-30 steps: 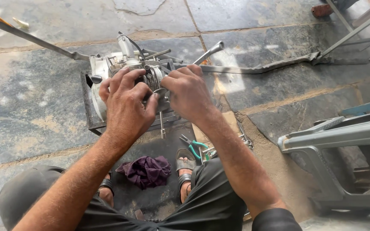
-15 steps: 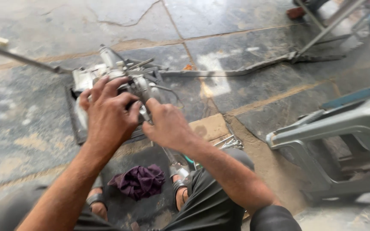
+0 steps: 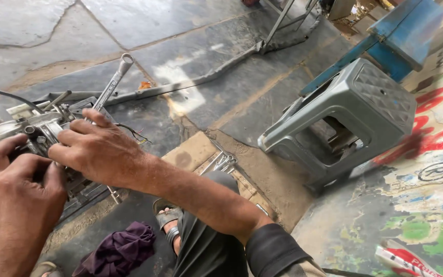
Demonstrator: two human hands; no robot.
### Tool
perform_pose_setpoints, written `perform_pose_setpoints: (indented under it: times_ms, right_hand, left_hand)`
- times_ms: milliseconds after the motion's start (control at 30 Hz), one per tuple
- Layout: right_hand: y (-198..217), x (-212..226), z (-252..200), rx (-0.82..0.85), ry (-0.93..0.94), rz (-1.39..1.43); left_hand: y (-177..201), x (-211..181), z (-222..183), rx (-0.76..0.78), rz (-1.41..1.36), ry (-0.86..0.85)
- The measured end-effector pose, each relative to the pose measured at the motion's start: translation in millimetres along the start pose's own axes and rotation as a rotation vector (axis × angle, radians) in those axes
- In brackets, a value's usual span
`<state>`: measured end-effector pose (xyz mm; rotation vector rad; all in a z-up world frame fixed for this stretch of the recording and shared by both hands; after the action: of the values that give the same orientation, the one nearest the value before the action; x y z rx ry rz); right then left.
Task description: Disassembling and inspecting components of a motorcycle engine cylinder head.
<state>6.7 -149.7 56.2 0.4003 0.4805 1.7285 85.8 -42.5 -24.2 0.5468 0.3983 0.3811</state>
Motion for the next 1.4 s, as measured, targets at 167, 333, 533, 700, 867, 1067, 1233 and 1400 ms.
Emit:
perform_pose_setpoints:
  times_ms: [167,333,533,700,867,1067,1233,1400]
  right_hand:
    - [-15.5,-5.4,-8.2,0.433,-0.307,0.080]
    - [-14.9,-12.4,-30.1,0.632,-0.698,0.338]
    - [13.1,-9.7,8.3,0.162,-0.201,0.117]
    - [14.7,-4.4,18.6,0.011,-0.015,0.035]
    - [14.4,-8.7,14.1,0.150,0.012,0.047]
    - [13.0,-3.2,2.8,0.416,-0.252,0.024]
    - [5.1,-25.6,-24.2,0.467,-0.624,0.153]
    - [16.1,-27.2,-9.5,0.289,-0.244,0.099]
  left_hand:
    - [38.8,-53.2,55.0,0.004,0.118,-0.045]
    - [31.7,-35.6,40.3,0.044,0.193,-0.026]
    - [29.0,-34.2,42.2,0.015,-0.023,0.112]
    - [25.4,-35.2,50.4,-0.026,-0.149,0.186]
    - [25.9,-42.5,47.7,-0.036,-0.074,0.200]
    - [23.4,-51.4,53.0,-0.036,-0.049,0.155]
    - [27.3,-51.6,60.7,0.000,-0.081,0.130]
    - [26.7,-59.7,58.2,0.045,-0.143,0.167]
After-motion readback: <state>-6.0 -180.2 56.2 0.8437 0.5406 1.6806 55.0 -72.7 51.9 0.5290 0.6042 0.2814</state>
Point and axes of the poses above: each hand's wrist, its own z-axis towards the middle knuckle, its own y-axis out of the back of the hand, x = y × z, the point moved 10 cm from there along z, towards the middle knuckle, and after that the axes turned 15 degrees about -x, right-handed, at the moved point
